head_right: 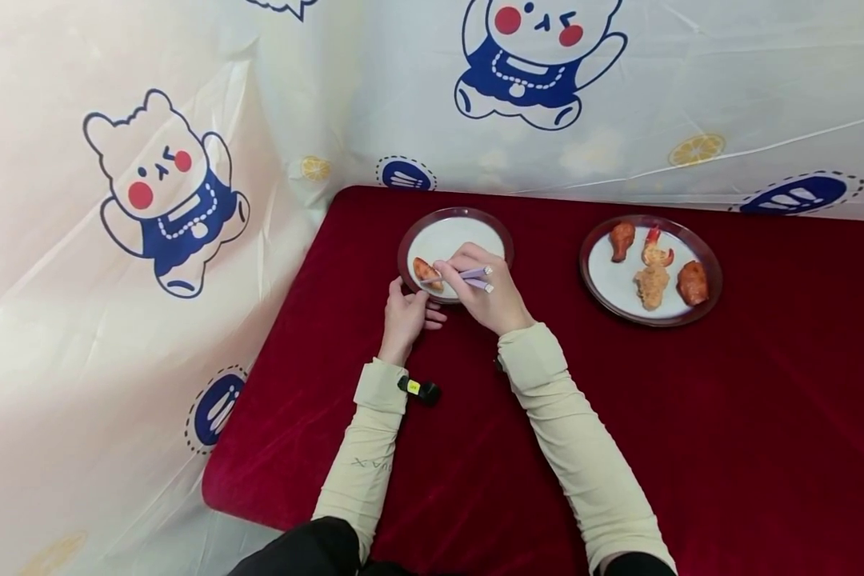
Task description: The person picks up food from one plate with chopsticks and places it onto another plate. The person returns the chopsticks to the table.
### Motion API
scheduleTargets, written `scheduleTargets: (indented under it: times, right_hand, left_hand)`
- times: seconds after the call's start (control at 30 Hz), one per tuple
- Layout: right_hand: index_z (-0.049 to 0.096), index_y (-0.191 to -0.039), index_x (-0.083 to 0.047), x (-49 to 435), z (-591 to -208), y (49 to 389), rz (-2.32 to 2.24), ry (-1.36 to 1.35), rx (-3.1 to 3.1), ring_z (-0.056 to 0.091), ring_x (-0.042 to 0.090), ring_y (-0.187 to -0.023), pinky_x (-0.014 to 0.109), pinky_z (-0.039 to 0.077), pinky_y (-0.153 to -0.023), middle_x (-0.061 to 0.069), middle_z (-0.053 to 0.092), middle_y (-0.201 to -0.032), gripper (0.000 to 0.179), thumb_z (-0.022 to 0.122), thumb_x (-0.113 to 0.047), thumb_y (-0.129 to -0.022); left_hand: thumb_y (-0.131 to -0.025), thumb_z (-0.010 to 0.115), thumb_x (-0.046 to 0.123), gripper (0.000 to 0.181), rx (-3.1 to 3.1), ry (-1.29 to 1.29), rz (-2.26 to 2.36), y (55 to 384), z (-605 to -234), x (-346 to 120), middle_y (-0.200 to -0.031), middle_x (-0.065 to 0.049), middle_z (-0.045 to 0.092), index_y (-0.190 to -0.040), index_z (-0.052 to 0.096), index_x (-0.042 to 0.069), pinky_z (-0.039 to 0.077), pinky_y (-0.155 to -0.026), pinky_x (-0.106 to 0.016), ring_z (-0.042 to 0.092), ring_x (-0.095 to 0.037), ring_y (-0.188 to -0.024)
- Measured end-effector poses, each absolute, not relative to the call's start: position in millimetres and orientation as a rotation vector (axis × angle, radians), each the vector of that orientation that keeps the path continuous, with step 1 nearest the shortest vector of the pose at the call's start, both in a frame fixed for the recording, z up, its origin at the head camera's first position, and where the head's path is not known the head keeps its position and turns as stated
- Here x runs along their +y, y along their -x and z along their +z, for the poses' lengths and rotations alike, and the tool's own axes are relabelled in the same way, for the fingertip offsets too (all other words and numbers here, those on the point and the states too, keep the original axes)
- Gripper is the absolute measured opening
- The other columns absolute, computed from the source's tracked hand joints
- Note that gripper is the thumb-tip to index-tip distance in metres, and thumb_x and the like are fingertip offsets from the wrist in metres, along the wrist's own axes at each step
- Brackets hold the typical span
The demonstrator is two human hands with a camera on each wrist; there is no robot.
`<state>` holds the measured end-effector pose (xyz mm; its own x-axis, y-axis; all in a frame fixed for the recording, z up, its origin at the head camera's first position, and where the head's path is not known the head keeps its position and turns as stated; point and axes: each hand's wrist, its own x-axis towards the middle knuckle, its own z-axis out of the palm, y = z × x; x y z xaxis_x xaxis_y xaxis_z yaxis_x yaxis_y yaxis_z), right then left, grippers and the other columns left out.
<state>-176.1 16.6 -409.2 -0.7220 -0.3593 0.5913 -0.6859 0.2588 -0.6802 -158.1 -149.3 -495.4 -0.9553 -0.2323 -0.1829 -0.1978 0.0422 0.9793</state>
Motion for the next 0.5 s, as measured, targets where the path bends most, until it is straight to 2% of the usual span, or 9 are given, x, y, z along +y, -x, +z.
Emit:
scheduleTargets:
  times: [0.23,0.5]
  right_hand:
    - [0.075,-0.079,-0.006,13.5,-406.8,174.9,1.409,-1.026,-2.196,0.053,0.008,-0.066,0.018,0.044,-0.056,0.004,0.063,-0.078,0.016,0.066,-0.010,-0.091]
    - [0.072,-0.074,-0.006,11.1,-402.4,175.6,1.319,-1.182,-2.143,0.054,0.010,-0.067,0.020,0.045,-0.060,0.004,0.062,-0.078,0.016,0.067,-0.005,-0.089]
  left_hand:
    - [-0.097,0.052,0.021,0.064,-2.242,-0.457,-2.109,156.7,-494.5,-149.3,-0.086,-0.018,0.071,-0.151,0.020,0.011,0.062,-0.055,-0.038,0.070,-0.022,-0.056]
    - [-0.095,0.050,0.021,0.062,-2.231,-0.445,-2.114,157.4,-493.5,-148.9,-0.084,-0.018,0.071,-0.150,0.022,0.011,0.062,-0.055,-0.039,0.070,-0.023,-0.056]
